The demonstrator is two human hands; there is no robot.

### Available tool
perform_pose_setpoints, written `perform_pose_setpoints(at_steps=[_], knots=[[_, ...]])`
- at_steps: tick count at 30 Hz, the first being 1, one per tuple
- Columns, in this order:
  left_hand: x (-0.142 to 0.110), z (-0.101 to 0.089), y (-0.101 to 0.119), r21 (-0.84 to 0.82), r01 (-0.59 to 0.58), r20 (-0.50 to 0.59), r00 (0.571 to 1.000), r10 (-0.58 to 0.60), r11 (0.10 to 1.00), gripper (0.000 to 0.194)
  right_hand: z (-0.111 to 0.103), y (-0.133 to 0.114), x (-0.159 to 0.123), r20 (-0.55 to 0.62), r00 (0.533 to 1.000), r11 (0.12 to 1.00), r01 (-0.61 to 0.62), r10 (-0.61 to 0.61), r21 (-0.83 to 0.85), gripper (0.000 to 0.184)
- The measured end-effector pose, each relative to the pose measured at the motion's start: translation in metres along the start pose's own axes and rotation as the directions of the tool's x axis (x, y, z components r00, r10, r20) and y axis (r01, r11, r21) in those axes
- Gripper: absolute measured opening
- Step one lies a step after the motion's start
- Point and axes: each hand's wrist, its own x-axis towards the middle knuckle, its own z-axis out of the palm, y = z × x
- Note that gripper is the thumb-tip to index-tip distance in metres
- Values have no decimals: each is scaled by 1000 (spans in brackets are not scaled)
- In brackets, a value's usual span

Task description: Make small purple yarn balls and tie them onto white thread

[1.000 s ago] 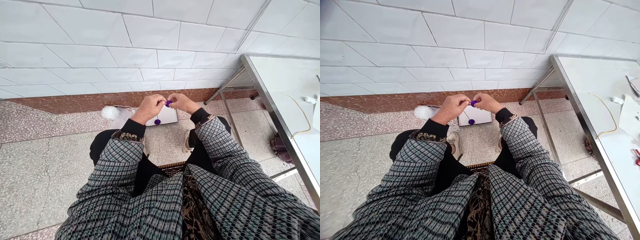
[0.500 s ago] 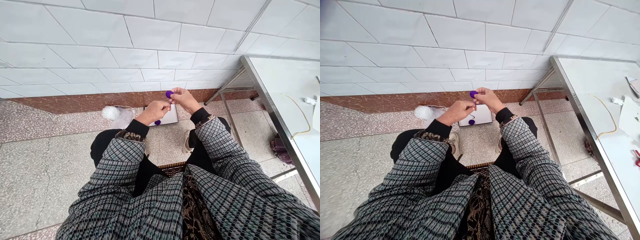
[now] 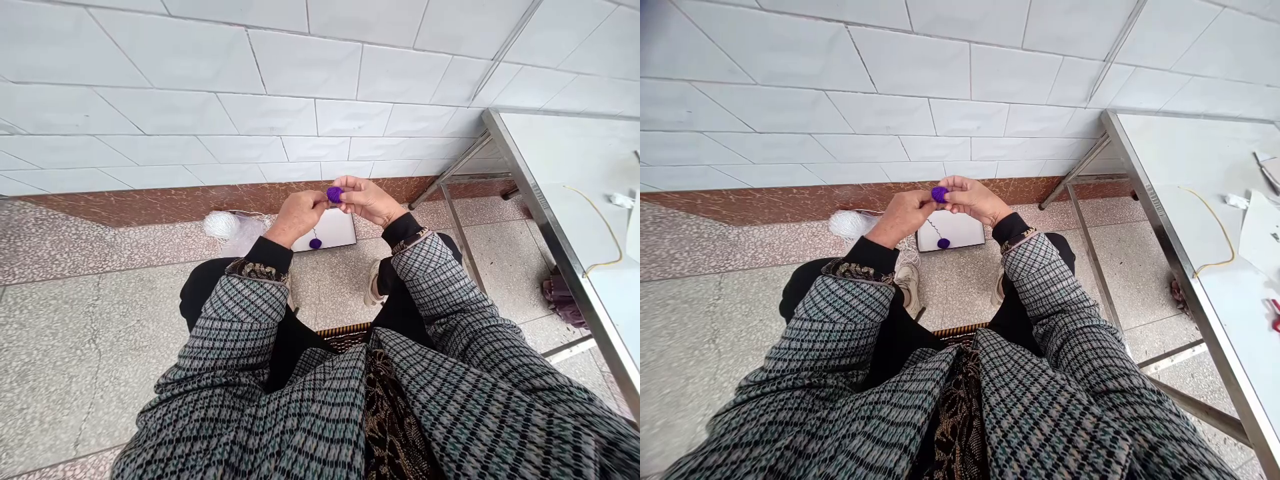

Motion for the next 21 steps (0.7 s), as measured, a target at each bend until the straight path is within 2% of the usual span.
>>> perform_pose_setpoints(at_steps=[2,5,7,10,12,17,21], knots=[[-1,6,1,-30,-54,84,995,56,998,22,-1,1,2,-60,998,999,9,-6,47,29],[-2,13,2,-47,-129,189,973,135,991,22,-1,3,5,-139,990,1000,3,0,18,21],[-3,15,3,-44,-160,229,959,166,986,21,0,5,7,-201,980,999,-4,-7,-53,17],[-4,15,3,-28,-200,267,943,201,979,22,2,8,9,-262,965,976,-34,-24,-214,23],[-4,12,3,2,-214,247,947,207,977,22,3,10,9,-262,965,947,-76,-9,-313,30],[-4,4,2,78,-161,82,985,155,984,22,10,10,5,-171,982,852,-158,82,-499,37],[-1,3,0,80,-74,13,997,73,994,18,15,6,1,-105,987,866,-158,122,-475,36]])
